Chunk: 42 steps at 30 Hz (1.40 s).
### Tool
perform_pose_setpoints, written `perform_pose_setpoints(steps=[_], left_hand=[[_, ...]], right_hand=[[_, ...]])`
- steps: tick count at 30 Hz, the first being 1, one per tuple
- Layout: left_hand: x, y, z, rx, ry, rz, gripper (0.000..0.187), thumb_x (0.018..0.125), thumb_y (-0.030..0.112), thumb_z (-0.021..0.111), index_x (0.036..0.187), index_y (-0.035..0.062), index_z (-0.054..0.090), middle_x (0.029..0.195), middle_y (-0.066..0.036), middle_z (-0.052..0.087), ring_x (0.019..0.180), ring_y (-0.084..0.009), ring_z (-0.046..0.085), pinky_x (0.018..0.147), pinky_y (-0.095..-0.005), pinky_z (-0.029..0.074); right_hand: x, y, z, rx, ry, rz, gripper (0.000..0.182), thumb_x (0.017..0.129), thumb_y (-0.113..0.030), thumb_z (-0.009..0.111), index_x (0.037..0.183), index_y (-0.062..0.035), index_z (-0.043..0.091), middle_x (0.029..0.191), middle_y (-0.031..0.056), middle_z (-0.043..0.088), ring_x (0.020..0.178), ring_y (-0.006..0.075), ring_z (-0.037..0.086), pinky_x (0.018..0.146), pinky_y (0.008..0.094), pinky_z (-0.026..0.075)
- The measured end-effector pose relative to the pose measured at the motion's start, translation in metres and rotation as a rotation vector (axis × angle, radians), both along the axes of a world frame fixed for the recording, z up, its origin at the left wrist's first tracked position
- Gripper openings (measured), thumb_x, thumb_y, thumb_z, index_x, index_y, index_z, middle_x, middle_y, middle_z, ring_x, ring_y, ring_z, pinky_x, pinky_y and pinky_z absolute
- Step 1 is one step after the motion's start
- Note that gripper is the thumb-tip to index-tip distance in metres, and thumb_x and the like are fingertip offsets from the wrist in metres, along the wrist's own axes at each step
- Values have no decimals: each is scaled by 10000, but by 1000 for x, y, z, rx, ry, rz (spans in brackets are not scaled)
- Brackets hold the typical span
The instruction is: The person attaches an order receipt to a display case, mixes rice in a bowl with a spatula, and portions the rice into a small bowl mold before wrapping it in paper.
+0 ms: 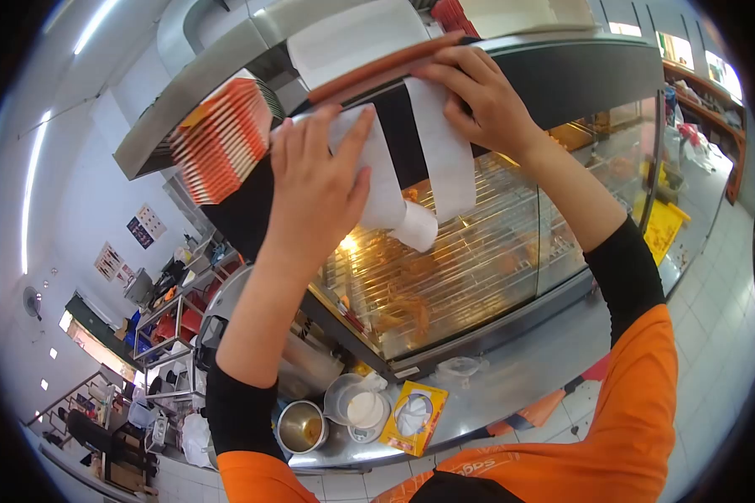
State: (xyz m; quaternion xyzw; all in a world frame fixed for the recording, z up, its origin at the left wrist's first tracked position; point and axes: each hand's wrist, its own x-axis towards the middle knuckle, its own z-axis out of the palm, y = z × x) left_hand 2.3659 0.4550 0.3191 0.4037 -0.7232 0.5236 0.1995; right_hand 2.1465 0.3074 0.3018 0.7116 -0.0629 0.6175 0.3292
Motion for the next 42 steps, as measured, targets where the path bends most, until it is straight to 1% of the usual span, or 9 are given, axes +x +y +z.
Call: perform_pose_setpoints(steps=[5, 9, 13, 14, 17, 29, 31, 38, 42], left_hand=[[4, -8, 8, 58, 46, -63, 591, 781, 173, 680, 1347, 139, 513, 1267, -114, 470, 1174, -322, 417, 1033, -443, 299], [10, -20, 5, -110, 50, -115, 560, 789, 185, 676, 1318, 105, 510, 1216, -116, 484, 1143, -322, 417, 1003, -429, 326], [7, -17, 5, 28, 149, -141, 553, 773, 163, 689, 1295, 88, 522, 1199, -106, 491, 1129, -328, 443, 1017, -439, 323], [8, -18, 9, 43, 137, -164, 553, 768, 157, 694, 1290, 86, 526, 1189, -106, 497, 1124, -329, 452, 1019, -442, 324], [7, -20, 13, 70, 101, -240, 528, 763, 130, 698, 1267, 89, 546, 1143, -110, 531, 1102, -318, 485, 1016, -442, 347], [6, -26, 6, -62, 46, -189, 439, 824, 111, 623, 1253, 55, 548, 1134, -99, 519, 1076, -307, 493, 1007, -412, 351], [2, -23, 4, -176, 19, -105, 421, 836, 108, 604, 1248, 45, 548, 1126, -103, 519, 1047, -316, 498, 1000, -432, 350], [7, -30, 7, -37, 142, -266, 321, 836, 104, 589, 1151, 39, 590, 1094, -94, 527, 1080, -317, 441, 993, -457, 333], [3, -32, 3, -135, 154, -213, 304, 853, 135, 582, 1142, 40, 592, 1084, -100, 532, 1064, -302, 436, 969, -441, 330]], right_hand=[[0, -6, 1, -43, -23, 10, 354, 731, -41, 634, 1076, -112, 591, 1102, 67, 571, 1054, 282, 552, 927, 380, 453], [1, -11, 1, -58, -34, 25, 334, 741, -36, 632, 1067, -105, 599, 1096, 67, 575, 1047, 277, 557, 909, 372, 466], [3, -9, -1, -104, -86, 93, 341, 719, -4, 635, 1044, -103, 614, 1075, 62, 583, 1033, 272, 562, 897, 360, 475], [2, -18, -1, -125, -37, 25, 266, 856, -152, 594, 1107, -66, 576, 1138, 84, 565, 1046, 286, 557, 898, 388, 465], [-1, 0, 3, 7, -6, 53, 335, 763, -38, 596, 1096, -70, 577, 1139, 127, 527, 1086, 311, 529, 954, 425, 427], [0, -1, 2, -17, 2, 26, 346, 749, -11, 602, 1089, -66, 581, 1109, 117, 544, 1072, 308, 532, 933, 411, 437], [2, 0, 3, -33, -31, 39, 336, 752, -26, 614, 1084, -62, 580, 1104, 122, 534, 1063, 312, 524, 921, 412, 440], [0, 5, 3, -22, -16, 29, 312, 818, -209, 614, 1088, -59, 566, 1092, 126, 508, 1063, 311, 493, 927, 416, 387], [-3, 8, 1, 36, -13, -112, 324, 839, -258, 588, 1099, -67, 560, 1102, 119, 508, 1087, 297, 477, 956, 406, 331]])
